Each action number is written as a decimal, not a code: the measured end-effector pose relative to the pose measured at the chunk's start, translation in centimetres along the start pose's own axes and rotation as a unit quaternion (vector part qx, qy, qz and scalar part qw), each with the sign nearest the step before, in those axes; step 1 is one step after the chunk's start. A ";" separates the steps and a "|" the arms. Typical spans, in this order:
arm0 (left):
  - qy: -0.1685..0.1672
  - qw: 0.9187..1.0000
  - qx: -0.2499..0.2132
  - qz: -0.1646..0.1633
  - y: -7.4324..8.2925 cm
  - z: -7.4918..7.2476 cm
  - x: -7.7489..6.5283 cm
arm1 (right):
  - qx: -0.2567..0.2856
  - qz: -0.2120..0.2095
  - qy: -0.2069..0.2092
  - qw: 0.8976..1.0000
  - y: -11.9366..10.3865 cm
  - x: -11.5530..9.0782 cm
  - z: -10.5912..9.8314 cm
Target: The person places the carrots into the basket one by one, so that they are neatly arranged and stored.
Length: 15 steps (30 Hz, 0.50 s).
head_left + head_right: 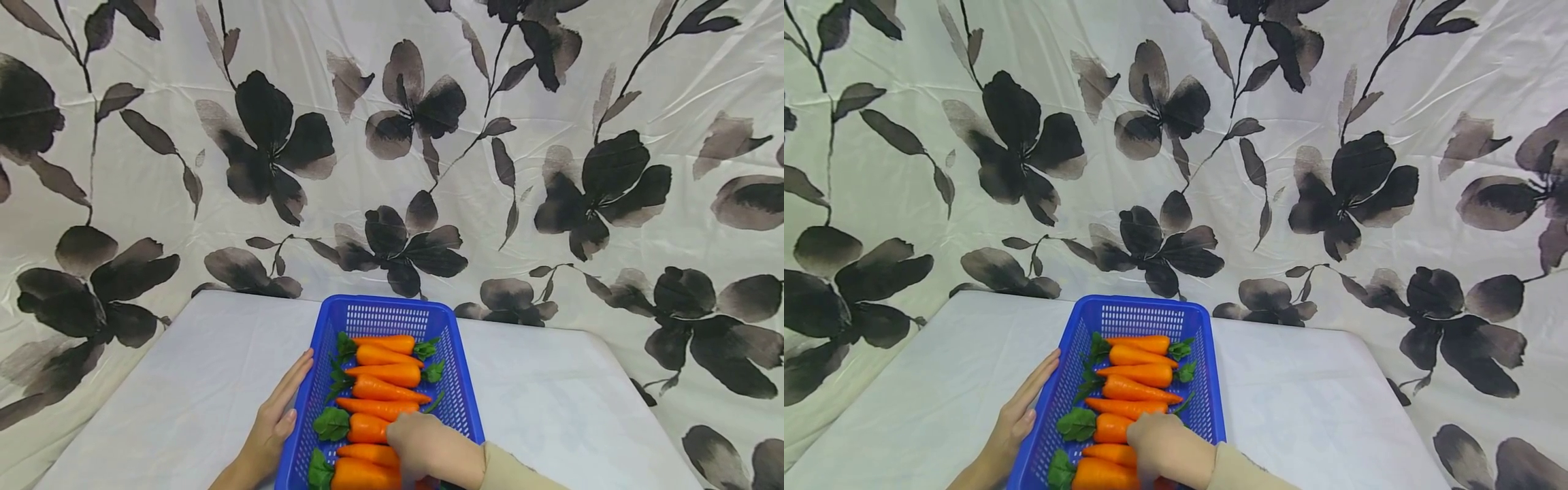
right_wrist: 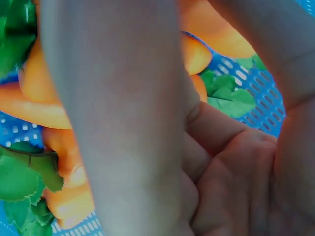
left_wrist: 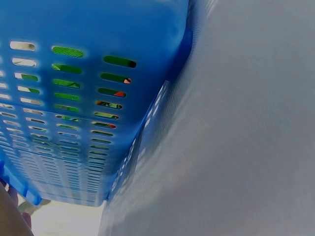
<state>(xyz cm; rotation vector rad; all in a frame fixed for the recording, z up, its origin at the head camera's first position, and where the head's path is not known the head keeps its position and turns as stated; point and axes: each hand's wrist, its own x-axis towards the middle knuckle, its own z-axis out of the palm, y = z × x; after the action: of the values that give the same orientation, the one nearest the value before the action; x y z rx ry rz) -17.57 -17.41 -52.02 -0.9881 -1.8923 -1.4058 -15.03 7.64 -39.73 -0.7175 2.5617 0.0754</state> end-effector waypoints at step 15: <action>0.000 1.000 -0.002 0.007 0.0 0.0 0.1 | -0.062 -0.013 0.038 0.997 0.6 0.9 0.8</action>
<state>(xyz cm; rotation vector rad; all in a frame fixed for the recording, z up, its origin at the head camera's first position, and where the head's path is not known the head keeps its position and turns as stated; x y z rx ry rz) -17.57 -17.35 -51.97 -1.0024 -1.8793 -1.4028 -15.67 7.81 -40.92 -0.8140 2.6384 0.2026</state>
